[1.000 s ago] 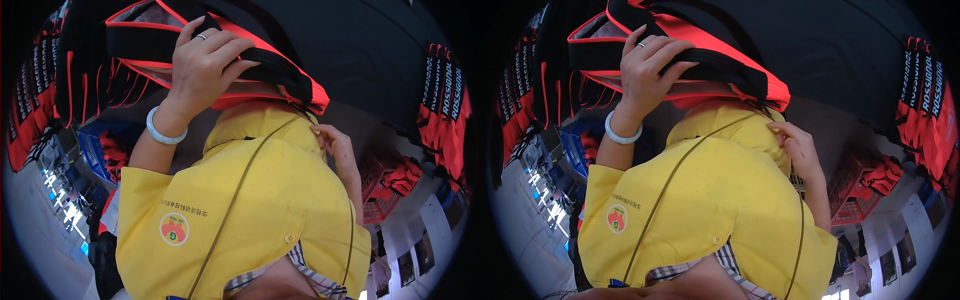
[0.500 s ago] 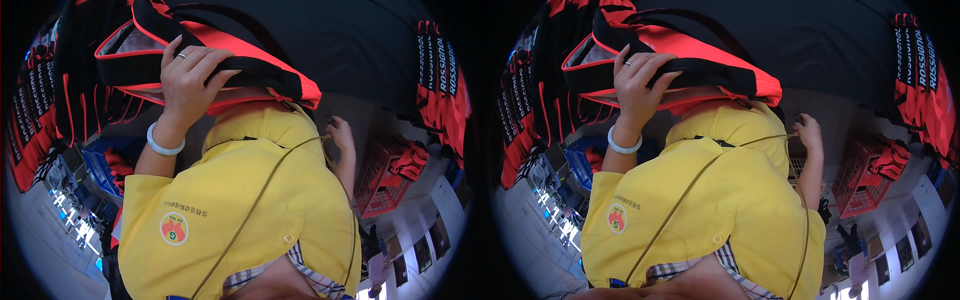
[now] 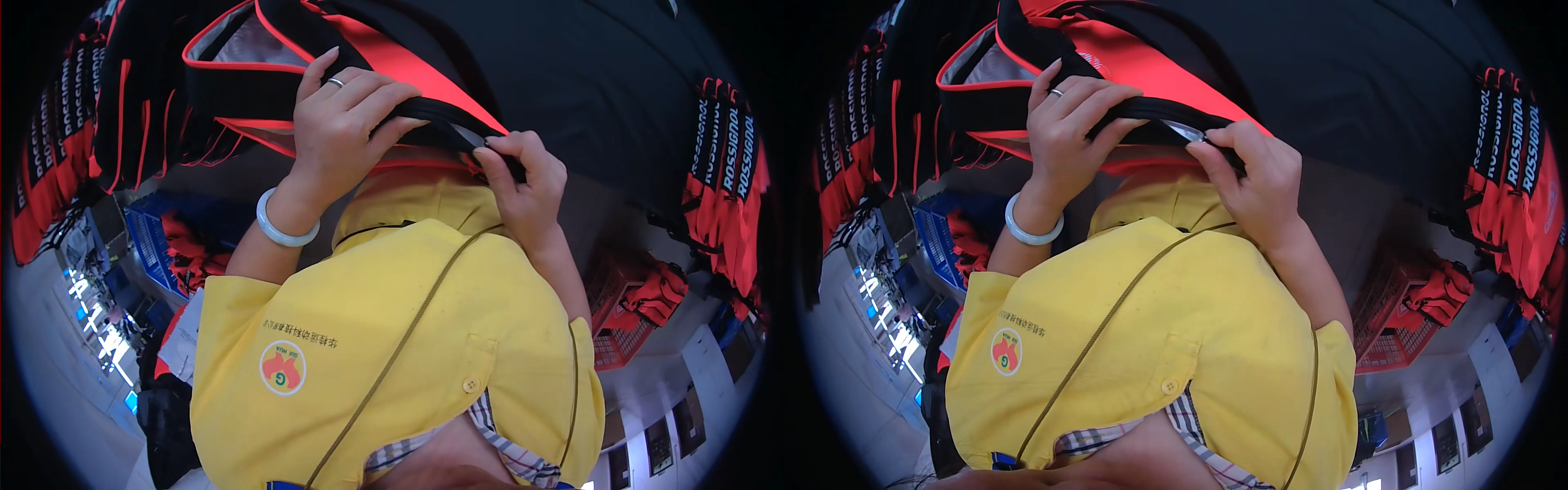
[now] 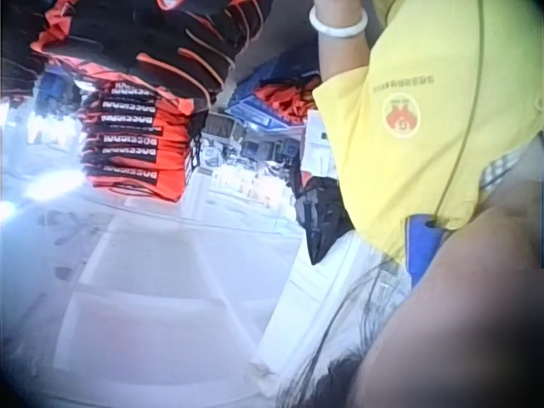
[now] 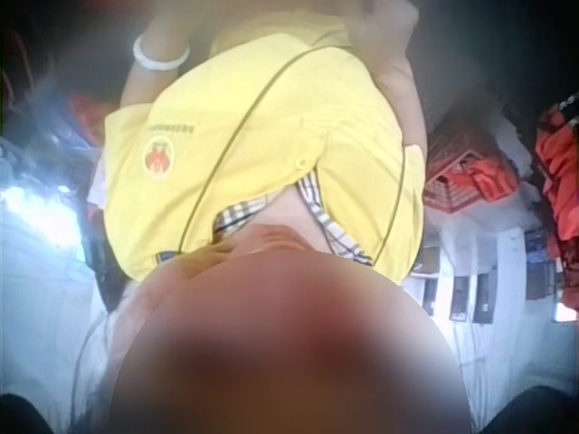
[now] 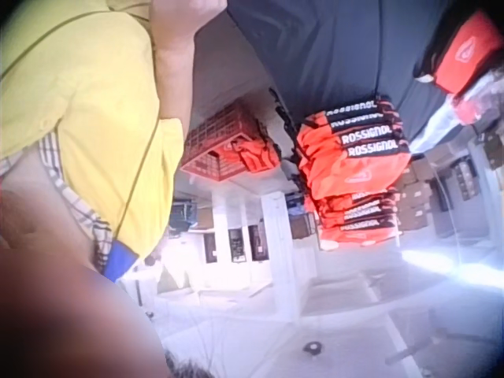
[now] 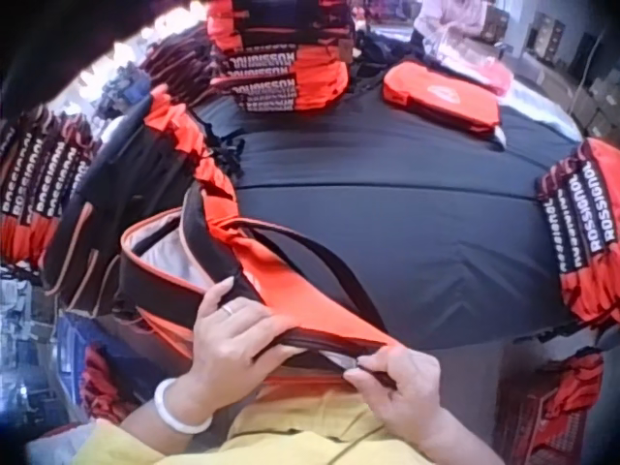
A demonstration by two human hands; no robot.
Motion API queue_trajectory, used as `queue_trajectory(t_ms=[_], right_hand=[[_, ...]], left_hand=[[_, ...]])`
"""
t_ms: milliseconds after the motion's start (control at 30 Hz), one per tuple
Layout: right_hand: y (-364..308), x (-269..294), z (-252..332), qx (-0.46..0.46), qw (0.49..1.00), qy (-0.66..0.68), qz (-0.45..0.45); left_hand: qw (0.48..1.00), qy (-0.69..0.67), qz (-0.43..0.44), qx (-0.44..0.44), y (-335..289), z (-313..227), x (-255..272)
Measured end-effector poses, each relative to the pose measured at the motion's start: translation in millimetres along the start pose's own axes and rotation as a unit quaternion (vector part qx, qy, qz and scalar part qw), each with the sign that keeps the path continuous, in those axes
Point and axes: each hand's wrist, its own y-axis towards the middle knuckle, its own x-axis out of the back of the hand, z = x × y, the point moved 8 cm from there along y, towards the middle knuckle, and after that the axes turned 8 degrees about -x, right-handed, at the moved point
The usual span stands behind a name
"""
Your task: Inspecting, unfolding, and packing red Rossignol sports bags at a manufacturing facility.
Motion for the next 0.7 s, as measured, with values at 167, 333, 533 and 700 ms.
queue_trajectory(t_ms=[167,333,533,700], right_hand=[[10.7,-13.2,8.2,0.054,0.998,-0.023,0.004],[15.7,-20.2,16.7,0.070,0.997,-0.040,0.005],[22.0,-17.1,33.6,0.110,0.986,-0.119,0.042],[25.6,-15.4,38.6,0.127,0.981,-0.139,0.049]], left_hand=[[1.000,0.003,0.002,0.003,-4.7,-3.2,0.5],[1.000,0.003,-0.003,0.011,-8.3,-1.4,1.0],[1.000,-0.004,0.006,0.013,-8.0,-1.3,-0.5],[1.000,0.000,0.004,0.012,-8.6,-4.4,-1.3]])
